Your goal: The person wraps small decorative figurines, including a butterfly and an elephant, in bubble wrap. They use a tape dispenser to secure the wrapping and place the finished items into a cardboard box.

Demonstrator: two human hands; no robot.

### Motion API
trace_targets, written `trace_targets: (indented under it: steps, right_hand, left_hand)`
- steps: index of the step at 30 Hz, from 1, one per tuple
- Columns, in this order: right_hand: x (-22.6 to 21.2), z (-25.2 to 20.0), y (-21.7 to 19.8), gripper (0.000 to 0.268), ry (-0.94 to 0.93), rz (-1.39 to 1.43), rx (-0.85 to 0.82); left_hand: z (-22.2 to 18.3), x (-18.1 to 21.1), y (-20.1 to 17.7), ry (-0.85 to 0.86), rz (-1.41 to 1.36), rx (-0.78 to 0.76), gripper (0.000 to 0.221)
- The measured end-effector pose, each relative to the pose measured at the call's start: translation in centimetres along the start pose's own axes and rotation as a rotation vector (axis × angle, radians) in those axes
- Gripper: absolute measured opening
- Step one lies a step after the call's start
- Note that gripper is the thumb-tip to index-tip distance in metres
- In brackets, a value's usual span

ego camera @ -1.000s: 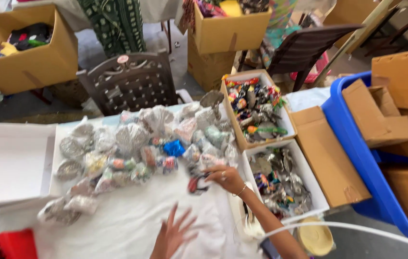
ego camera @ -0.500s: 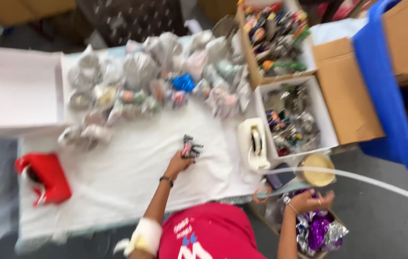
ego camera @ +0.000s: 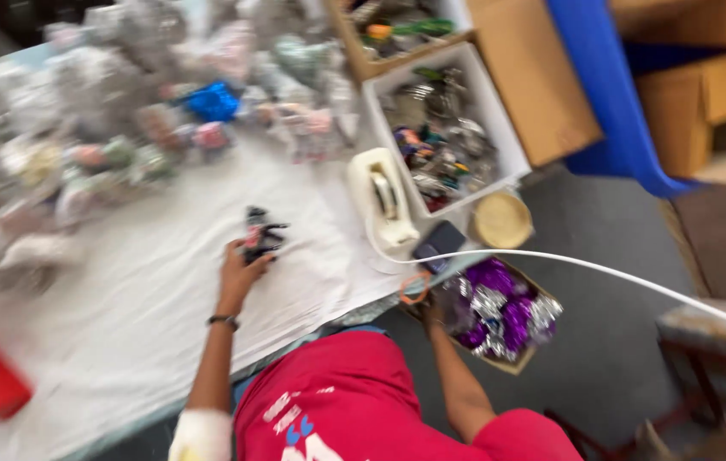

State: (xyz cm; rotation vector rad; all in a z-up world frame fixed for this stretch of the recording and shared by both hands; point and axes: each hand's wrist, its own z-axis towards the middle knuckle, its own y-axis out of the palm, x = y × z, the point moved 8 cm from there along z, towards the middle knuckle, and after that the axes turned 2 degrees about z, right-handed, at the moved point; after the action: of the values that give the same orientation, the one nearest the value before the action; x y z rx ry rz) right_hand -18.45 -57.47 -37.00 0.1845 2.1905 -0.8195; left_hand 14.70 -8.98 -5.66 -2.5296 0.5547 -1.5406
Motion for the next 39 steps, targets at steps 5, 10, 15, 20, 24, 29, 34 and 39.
trace_targets:
  steps: [5, 10, 15, 20, 24, 29, 34, 39]
  right_hand:
    - [-3.1, -0.1, -2.0, 0.029, -0.048, -0.398, 0.276]
    - [-10.1, -4.4, -6.0, 0.036, -0.171, -0.23, 0.45]
    - [-9.9, -1.6, -1.0, 0.022, -0.165, -0.603, 0.008]
    - [-10.1, -1.2, -1.3, 0.024, -0.37, -0.552, -0.163]
    - [-14.4, -6.7, -8.7, 0.02, 0.118, 0.24, -0.252]
    - [-30.5, -15.8, -13.3, 0.013, 0.101, 0.231, -0.753]
    - [-43.9, -18.4, -8.3, 0.022, -0.044, 0.473, -0.927]
    - [-44.5, -13.5, -3.2, 0.05, -0.273, 0.71, -0.62]
  left_hand:
    - [-1.4, 0.0, -2.0, -0.086, -0.069, 0.013, 0.062]
    - [-1.9, -1.5, -2.5, -0.064, -0.314, 0.033, 0.056]
    - [-2.5, 0.3, -2.5, -0.066, -0.301, 0.044, 0.058]
    - [-4.1, 1.4, -3.1, -0.055, -0.333, 0.056, 0.059]
    - [-5.5, 3.7, -5.1, 0.155, -0.157, 0.189, 0.049]
    - [-8.3, 9.7, 2.6, 0.279, -0.246, -0.198, 0.032]
    - [-17.3, 20.7, 14.0, 0.611, -0.108, -0.931, 0.075]
    - [-12.2, 15.6, 12.2, 0.253, -0.11, -0.63, 0.047]
